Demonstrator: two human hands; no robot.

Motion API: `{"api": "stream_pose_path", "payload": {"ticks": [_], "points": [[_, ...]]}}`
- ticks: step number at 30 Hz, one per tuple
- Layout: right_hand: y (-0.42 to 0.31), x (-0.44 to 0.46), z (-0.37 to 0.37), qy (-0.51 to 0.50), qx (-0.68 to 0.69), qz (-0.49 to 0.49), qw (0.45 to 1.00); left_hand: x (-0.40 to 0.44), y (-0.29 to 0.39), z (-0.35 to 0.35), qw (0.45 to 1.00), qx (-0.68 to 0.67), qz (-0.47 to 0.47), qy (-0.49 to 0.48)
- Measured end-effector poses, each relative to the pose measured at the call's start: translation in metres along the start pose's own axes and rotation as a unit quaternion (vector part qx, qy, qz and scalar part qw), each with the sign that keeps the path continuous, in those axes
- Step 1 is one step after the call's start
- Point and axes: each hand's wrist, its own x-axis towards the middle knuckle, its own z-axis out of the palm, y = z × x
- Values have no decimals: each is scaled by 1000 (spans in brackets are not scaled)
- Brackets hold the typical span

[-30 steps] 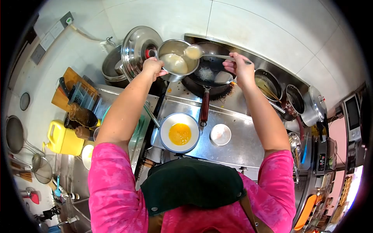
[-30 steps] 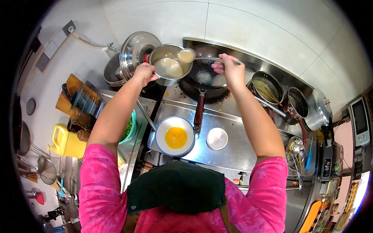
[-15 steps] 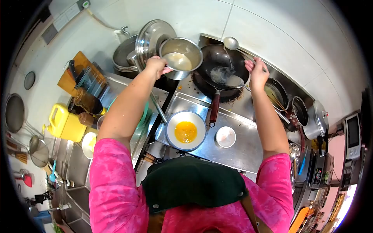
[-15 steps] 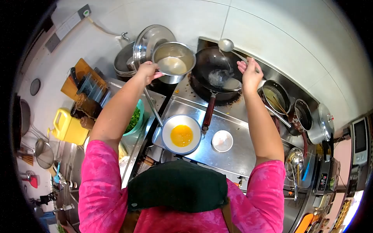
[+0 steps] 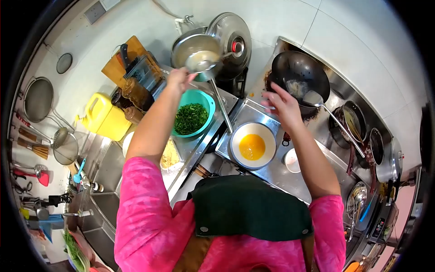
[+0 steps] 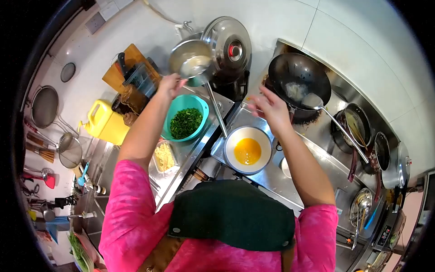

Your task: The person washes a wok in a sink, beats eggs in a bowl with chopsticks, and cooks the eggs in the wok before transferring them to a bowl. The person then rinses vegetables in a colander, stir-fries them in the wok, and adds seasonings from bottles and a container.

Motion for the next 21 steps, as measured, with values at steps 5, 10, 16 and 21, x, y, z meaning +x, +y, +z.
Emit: {"api": "stream_pose_path", "payload": {"ticks": [5, 10, 16, 21], "points": [[70, -79, -70, 142, -49, 58, 987, 33, -7, -91, 980, 24, 45, 194], [97, -154, -115, 323, -12, 91, 942, 64, -29, -145, 964, 4, 9, 267], [91, -184, -144, 391, -15, 51, 919, 122, -59, -221, 972, -68, -149, 166], [77, -193, -164, 412, -35, -2, 911, 20, -51, -160, 897, 322, 234, 191]]}}
